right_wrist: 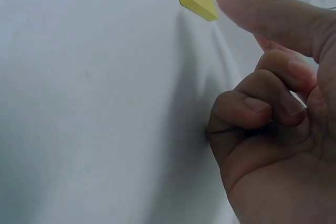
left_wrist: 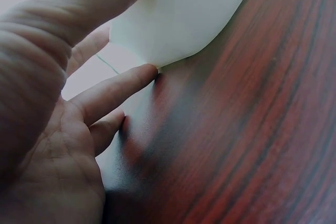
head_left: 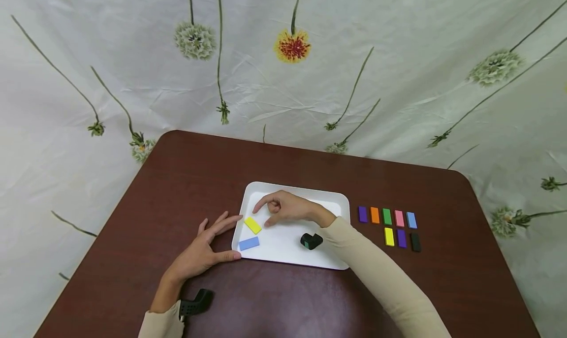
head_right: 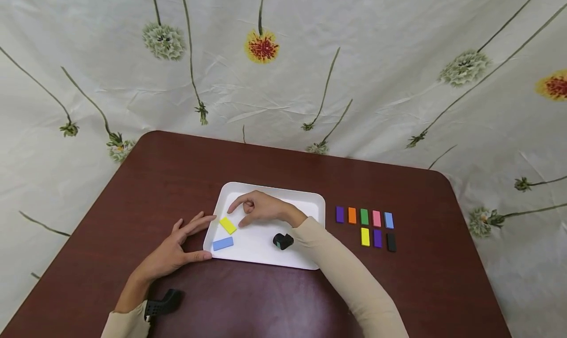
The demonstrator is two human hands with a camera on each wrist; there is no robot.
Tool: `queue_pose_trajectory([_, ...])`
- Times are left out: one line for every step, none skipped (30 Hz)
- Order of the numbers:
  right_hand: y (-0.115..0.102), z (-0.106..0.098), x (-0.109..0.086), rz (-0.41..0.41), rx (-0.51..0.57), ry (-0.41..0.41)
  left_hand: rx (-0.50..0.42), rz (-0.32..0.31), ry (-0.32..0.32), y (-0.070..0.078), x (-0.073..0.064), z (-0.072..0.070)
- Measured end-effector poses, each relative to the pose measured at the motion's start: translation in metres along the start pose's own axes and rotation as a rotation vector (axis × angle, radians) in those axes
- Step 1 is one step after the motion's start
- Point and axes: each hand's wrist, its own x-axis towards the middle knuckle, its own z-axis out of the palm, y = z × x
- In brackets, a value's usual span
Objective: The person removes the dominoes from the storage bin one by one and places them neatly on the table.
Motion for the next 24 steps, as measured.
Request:
queue_pose_trajectory([-0.001,0.001,0.002,0.003,0.003,-0.008,0.002,-0.001,0.0,0.0,0.0,0.0])
queue_pose_trajectory([-0.001,0.002,0.003,0.004,-0.002,-0.018,0.003,-0.001,-0.001,0.0,0.0,0.001])
queue_pose_trajectory([-0.002,0.003,0.005,0.001,-0.005,-0.03,0.003,0.0,-0.002,-0.001,0.0,0.001])
queue_pose_trajectory([-0.002,0.004,0.006,-0.004,-0.009,-0.04,0.004,0.001,-0.001,-0.001,0.0,0.001])
queue_pose_trajectory([-0.002,0.005,0.008,-0.008,-0.017,-0.048,0.005,0.002,0.0,-0.001,0.0,0.001])
queue_pose_trajectory([-0.002,0.006,0.009,-0.012,-0.027,-0.056,0.005,0.002,0.001,-0.001,0.0,0.001])
queue_pose_trajectory([-0.003,0.007,0.01,-0.011,-0.039,-0.067,0.003,0.001,0.001,-0.001,0.0,0.001])
queue_pose_trajectory([-0.004,0.007,0.011,-0.006,-0.05,-0.077,0.001,0.001,0.001,-0.001,0.0,0.001])
queue_pose_trajectory([-0.004,0.008,0.012,0.002,-0.054,-0.087,-0.001,-0.001,0.001,-0.001,0.0,0.001])
queue_pose_trajectory([-0.005,0.009,0.012,0.011,-0.065,-0.093,-0.002,-0.005,0.002,-0.001,0.0,0.001])
queue_pose_trajectory([-0.006,0.01,0.012,0.019,-0.076,-0.097,-0.005,-0.007,0.002,-0.002,0.0,0.001])
queue_pose_trajectory([-0.007,0.011,0.012,0.026,-0.083,-0.1,-0.006,-0.008,0.001,-0.002,0.0,0.002])
queue_pose_trajectory([-0.007,0.012,0.012,0.031,-0.087,-0.1,-0.008,-0.008,0.0,-0.002,0.0,0.002])
queue_pose_trajectory([-0.007,0.013,0.011,0.036,-0.096,-0.097,-0.009,-0.008,0.0,-0.002,0.0,0.002])
queue_pose_trajectory([-0.008,0.014,0.011,0.039,-0.109,-0.091,-0.009,-0.007,-0.001,-0.003,0.0,0.002])
queue_pose_trajectory([-0.008,0.016,0.01,0.04,-0.119,-0.083,-0.009,-0.007,-0.002,-0.003,0.0,0.002])
queue_pose_trajectory([-0.008,0.017,0.01,0.042,-0.129,-0.074,-0.01,-0.002,-0.003,-0.002,0.001,0.002])
queue_pose_trajectory([-0.009,0.018,0.009,0.043,-0.142,-0.068,-0.01,0.001,-0.002,-0.002,0.001,0.002])
queue_pose_trajectory([-0.009,0.019,0.009,0.043,-0.156,-0.063,-0.011,0.001,-0.001,-0.002,0.001,0.002])
queue_pose_trajectory([-0.009,0.019,0.008,0.044,-0.17,-0.058,-0.01,0.002,0.0,-0.002,0.001,0.002])
queue_pose_trajectory([-0.01,0.02,0.008,0.043,-0.178,-0.053,-0.01,0.002,0.001,-0.002,0.001,0.001])
queue_pose_trajectory([-0.01,0.02,0.007,0.04,-0.187,-0.046,-0.009,0.002,0.002,-0.001,0.001,0.001])
queue_pose_trajectory([-0.01,0.02,0.007,0.038,-0.196,-0.042,-0.01,0.001,0.003,-0.001,0.001,0.001])
queue_pose_trajectory([-0.01,0.02,0.007,0.037,-0.205,-0.038,-0.01,0.0,0.003,-0.001,0.002,0.001])
